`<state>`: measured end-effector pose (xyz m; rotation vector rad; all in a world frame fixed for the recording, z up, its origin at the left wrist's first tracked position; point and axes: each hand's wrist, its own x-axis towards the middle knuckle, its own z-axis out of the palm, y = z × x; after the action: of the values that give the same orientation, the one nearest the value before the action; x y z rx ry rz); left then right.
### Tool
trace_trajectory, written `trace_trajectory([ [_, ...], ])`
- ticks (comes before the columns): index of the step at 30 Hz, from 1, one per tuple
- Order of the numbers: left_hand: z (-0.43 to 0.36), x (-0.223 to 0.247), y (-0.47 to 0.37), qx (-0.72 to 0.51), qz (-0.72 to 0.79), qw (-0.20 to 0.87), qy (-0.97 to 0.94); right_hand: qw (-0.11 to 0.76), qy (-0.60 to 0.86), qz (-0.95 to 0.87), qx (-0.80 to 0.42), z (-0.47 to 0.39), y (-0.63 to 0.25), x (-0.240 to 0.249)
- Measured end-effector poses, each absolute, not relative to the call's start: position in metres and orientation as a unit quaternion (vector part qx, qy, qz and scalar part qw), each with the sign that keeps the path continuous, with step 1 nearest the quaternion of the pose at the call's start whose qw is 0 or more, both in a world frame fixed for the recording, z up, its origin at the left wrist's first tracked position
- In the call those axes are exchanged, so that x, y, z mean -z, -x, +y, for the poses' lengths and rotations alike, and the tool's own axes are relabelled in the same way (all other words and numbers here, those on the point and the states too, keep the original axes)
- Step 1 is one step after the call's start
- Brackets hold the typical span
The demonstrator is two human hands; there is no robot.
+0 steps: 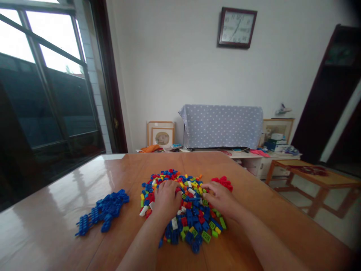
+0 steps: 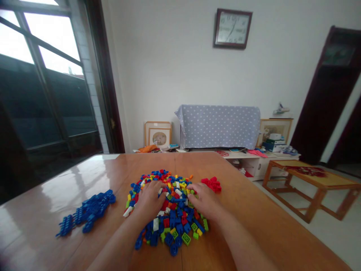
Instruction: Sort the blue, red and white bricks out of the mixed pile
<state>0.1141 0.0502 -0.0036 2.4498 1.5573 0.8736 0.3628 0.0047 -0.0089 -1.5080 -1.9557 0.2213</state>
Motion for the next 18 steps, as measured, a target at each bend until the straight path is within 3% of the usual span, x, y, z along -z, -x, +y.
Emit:
trace_trajectory([
  [8, 0.047, 0.011, -0.116, -0.169, 0.572, 0.096, -0.797, 0.252, 0.536, -0.797, -0.116, 0.002, -0.339, 0.018],
  [18, 0.034, 0.0, -0.121, -0.241, 0.431, 0.143, -0.858, 0.285, 0.548, -0.78, -0.099, 0.011, -0.341, 0.024],
])
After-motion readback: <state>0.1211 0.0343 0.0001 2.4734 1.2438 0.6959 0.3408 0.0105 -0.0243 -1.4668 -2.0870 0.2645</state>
